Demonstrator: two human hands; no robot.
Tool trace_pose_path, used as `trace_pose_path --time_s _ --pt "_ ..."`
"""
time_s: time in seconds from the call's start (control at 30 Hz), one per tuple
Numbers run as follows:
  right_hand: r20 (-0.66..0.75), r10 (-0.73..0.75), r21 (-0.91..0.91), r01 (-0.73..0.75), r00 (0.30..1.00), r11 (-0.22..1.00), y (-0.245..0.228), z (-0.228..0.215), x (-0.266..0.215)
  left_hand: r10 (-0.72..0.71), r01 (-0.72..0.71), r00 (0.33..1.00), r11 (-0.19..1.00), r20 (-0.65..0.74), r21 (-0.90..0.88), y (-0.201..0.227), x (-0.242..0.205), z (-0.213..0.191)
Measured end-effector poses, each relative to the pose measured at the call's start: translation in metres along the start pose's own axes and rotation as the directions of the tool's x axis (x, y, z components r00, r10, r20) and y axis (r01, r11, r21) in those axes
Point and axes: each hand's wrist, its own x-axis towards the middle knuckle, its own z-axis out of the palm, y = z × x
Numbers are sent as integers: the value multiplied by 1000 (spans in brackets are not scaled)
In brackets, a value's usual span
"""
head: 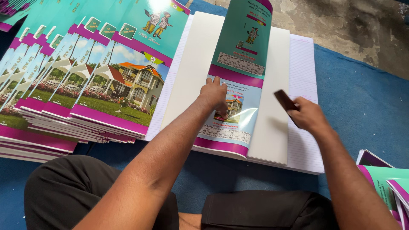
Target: The person sits on the floor and repeatedly folds a printed cover sheet over a stack of white pages, then uses a wooden block to press and smooth the spine crease. The person repeats this folding and pressing cycle on multiple book units.
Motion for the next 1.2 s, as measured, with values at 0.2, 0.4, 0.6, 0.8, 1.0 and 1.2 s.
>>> trace_pose_path --time_s 0.2,0.4,0.6,0.8,1.0,1.2 --pt "-30 -402 102 403 915 909 -48 24 -20 5 -6 999 999 -46 -31 -1 0 2" --pt "-18 -366 63 366 931 928 -65 37 -35 1 -2 999 1000 -51 -22 -1 -2 -1" --pt "-177 -418 85 437 891 896 -71 44 -15 0 -2 998 1000 -67 -16 1 -1 -1" --pt "-289 -341 137 392 894 910 -79 47 28 4 -4 999 1000 -40 7 4 4 -3" --pt "-374 -338 160 420 864 894 -86 44 76 18 -18 999 1000 -42 -12 5 3 -3" --pt "-416 -400 69 467 817 881 -87 38 121 29 -29 1000 997 3 66 7 6 -8"
